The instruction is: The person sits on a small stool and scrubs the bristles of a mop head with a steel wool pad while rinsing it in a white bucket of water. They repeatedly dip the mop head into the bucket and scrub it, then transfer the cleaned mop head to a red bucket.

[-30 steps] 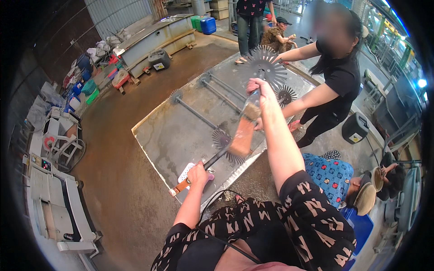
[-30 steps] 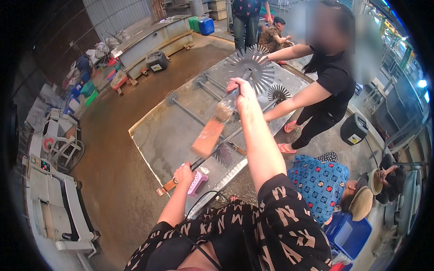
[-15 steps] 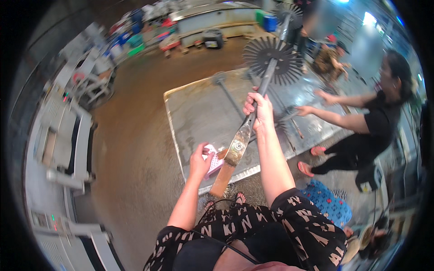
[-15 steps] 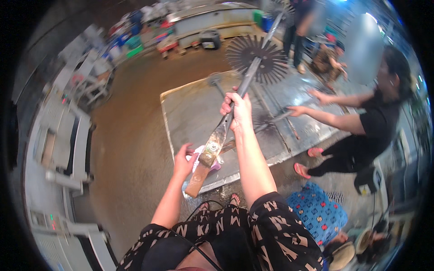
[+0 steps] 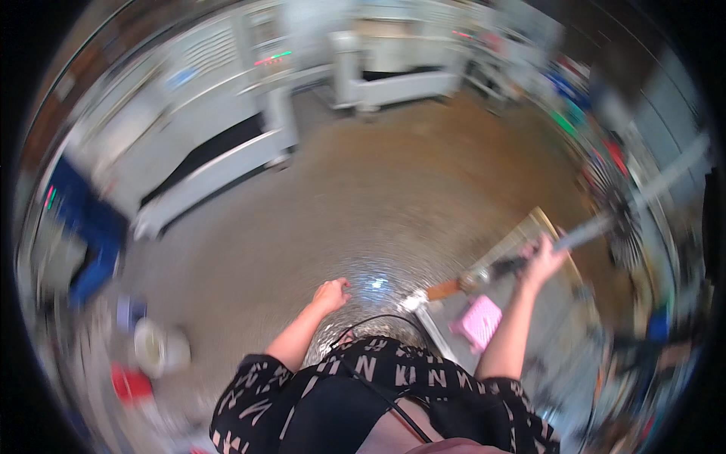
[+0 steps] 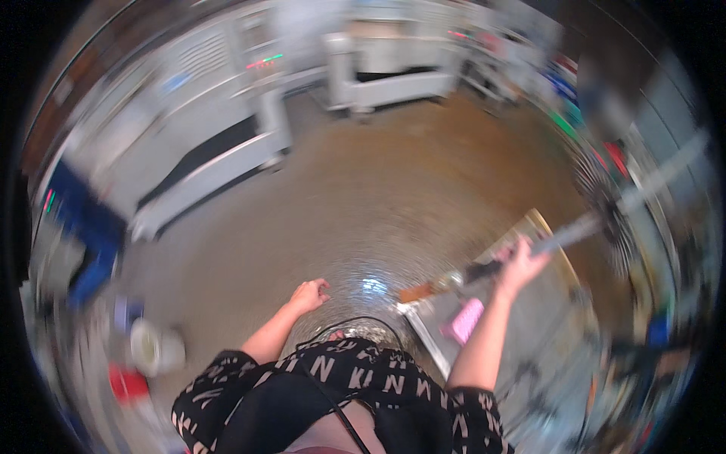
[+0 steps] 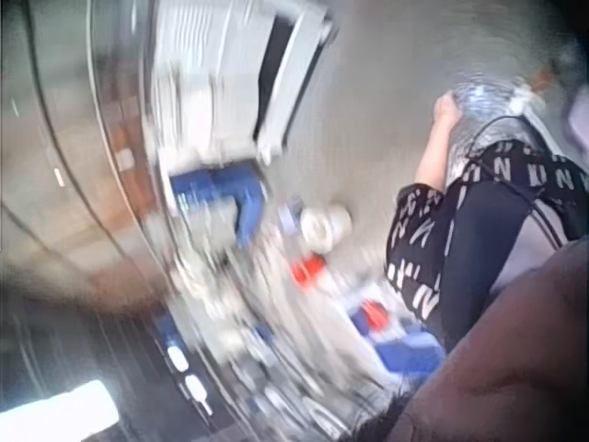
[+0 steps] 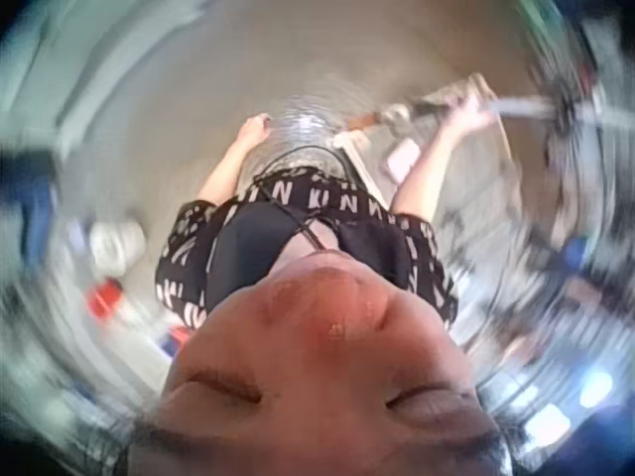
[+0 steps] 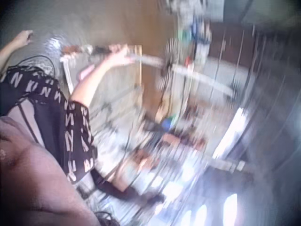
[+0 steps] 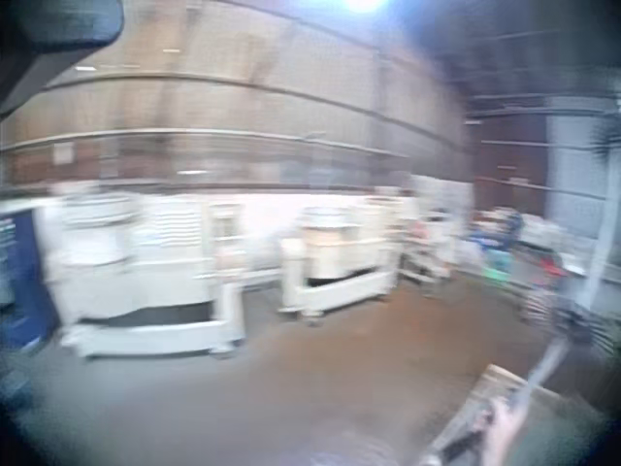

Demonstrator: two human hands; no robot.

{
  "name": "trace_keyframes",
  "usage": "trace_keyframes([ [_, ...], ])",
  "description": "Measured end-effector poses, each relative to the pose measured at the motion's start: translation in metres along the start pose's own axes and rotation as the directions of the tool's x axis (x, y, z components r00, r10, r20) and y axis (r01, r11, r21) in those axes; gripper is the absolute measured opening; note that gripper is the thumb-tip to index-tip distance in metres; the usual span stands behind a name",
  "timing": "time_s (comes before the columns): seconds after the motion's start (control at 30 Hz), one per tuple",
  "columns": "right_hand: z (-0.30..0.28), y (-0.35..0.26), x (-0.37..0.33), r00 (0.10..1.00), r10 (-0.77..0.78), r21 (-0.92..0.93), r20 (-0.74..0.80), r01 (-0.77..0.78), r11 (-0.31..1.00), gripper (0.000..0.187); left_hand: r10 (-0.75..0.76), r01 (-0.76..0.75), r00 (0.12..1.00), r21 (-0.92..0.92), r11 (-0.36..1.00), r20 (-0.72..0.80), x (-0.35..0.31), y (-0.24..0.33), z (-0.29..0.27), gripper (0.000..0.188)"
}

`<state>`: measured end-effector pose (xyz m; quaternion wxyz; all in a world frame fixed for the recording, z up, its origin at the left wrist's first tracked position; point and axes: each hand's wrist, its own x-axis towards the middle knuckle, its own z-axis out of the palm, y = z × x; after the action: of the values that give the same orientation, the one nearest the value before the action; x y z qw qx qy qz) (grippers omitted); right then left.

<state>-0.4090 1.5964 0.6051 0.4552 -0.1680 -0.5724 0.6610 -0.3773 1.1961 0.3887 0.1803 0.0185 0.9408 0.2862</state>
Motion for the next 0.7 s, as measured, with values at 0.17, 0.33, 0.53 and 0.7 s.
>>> trace_keyframes([
  [0.17, 0.163, 0.079, -0.048, 0.959, -0.011, 0.037, 0.284, 0.001, 0.999, 0.038, -0.472, 0.468, 0.868, -0.061, 0.882, -0.157, -0.042, -0.180, -0.105, 0.039],
  [0.33, 0.239, 0.104, -0.114, 0.838, -0.085, -0.067, 0.539, 0.143, 0.987, 0.036, -0.750, 0.626, 0.582, -0.415, 0.660, -0.315, -0.152, -0.249, -0.101, 0.039],
  [0.53, 0.364, 0.143, -0.180, 0.632, -0.170, -0.088, 0.756, 0.356, 0.930, 0.043, -0.893, 0.697, 0.393, -0.563, 0.444, -0.218, -0.215, -0.290, -0.030, 0.038],
  [0.7, 0.542, 0.161, -0.291, 0.313, -0.435, 0.291, 0.844, 0.414, 0.862, 0.048, -0.917, 0.694, 0.350, -0.604, 0.392, -0.192, -0.178, -0.298, -0.047, 0.038],
])
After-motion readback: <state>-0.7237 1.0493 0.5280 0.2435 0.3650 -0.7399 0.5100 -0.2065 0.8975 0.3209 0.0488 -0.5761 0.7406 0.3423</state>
